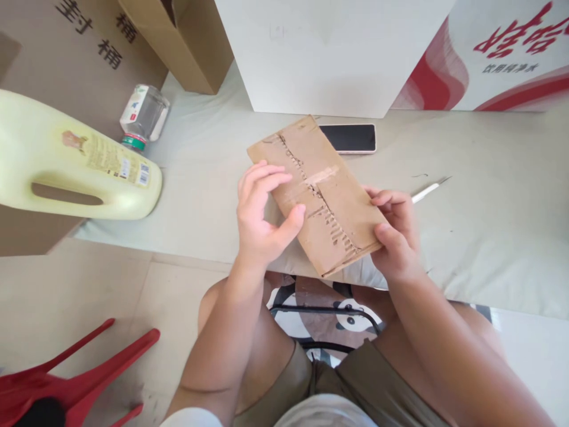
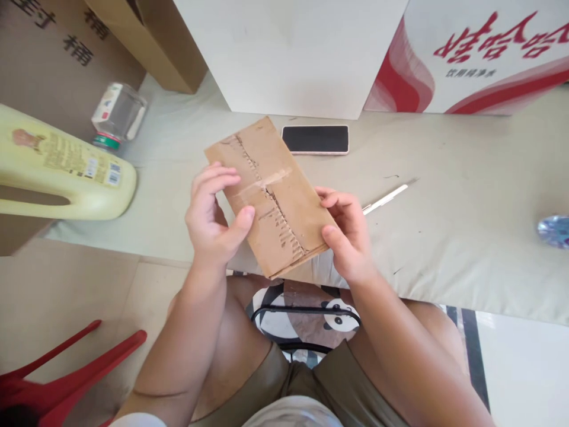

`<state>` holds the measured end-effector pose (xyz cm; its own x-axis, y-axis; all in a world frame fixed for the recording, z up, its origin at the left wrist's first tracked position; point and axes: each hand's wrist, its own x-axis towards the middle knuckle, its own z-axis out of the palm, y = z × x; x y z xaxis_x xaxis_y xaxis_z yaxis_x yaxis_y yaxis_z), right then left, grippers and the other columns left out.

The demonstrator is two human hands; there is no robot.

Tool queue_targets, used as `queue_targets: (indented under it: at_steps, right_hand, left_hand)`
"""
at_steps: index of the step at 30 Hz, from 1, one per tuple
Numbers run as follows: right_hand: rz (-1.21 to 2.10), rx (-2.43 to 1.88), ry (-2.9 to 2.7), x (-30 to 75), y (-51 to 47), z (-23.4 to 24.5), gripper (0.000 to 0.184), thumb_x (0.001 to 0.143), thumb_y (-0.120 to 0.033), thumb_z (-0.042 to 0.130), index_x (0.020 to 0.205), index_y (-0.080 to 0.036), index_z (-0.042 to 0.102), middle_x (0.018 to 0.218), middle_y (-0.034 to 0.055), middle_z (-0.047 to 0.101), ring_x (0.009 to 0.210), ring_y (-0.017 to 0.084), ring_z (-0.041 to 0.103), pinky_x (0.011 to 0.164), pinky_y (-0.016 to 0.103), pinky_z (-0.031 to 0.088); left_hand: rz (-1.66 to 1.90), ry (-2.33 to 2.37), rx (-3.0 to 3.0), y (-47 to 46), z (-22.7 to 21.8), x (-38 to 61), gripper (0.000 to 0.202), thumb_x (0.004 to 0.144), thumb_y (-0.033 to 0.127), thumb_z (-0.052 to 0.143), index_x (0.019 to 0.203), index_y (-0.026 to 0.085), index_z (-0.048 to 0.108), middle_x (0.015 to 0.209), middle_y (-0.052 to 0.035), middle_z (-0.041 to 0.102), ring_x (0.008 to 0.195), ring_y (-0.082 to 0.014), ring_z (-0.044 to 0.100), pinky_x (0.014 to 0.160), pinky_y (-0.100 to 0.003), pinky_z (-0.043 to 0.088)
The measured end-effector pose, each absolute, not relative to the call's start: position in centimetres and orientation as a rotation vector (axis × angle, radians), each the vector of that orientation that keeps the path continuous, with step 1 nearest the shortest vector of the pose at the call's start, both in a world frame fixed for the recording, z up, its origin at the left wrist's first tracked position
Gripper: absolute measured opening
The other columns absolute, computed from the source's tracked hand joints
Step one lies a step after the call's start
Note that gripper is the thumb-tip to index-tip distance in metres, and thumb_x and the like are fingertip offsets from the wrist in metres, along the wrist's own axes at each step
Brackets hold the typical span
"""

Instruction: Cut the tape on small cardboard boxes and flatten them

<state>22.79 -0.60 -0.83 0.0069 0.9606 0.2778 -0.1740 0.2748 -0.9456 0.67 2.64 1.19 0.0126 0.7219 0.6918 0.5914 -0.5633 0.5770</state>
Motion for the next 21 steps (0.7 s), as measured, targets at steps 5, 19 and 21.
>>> queue_targets:
  at_steps: [5,19,21]
  right_hand:
    - [1.11,-0.876,-1.196,22.7,-0.8,-0.7,0.027,0.087,-0.049,0.069,0.105,-0.032,0.06,0.127,0.0037,0.07,0.115,0.026,0.067,0.093,0.041,0.055]
    - [1.201,-0.898,-1.221,22.7,-1.1,-1.0,0.027,0.087,-0.049,0.067,0.104,-0.03,0.061,0.126,0.0041,0.074,0.111,0.026,0.07,0.089,0.04,0.057]
    - [1.192,-0.925,-1.213,22.6,-1.1,-1.0,0.029,0.085,-0.051,0.068,0.104,-0.03,0.06,0.126,0.0044,0.074,0.111,0.027,0.07,0.089,0.041,0.056]
  left_hand:
    - [1.704,1.388,2.105,2.9,1.9,1.1,0.01,0.092,0.02,0.065,0.092,0.026,0.072,0.092,0.0001,0.072,0.099,-0.0175,0.07,0.107,-0.044,0.058]
    - [1.576,1.34,2.464,1.5,2.3,-2.4,0.017,0.09,0.033,0.06,0.08,0.028,0.073,0.079,-0.0022,0.075,0.089,-0.0249,0.074,0.081,-0.047,0.057]
    - [1.63,1.303,2.453,1.2,2.2,-2.1,0.022,0.092,0.037,0.056,0.082,0.027,0.073,0.083,-0.003,0.076,0.093,-0.0263,0.074,0.084,-0.049,0.055]
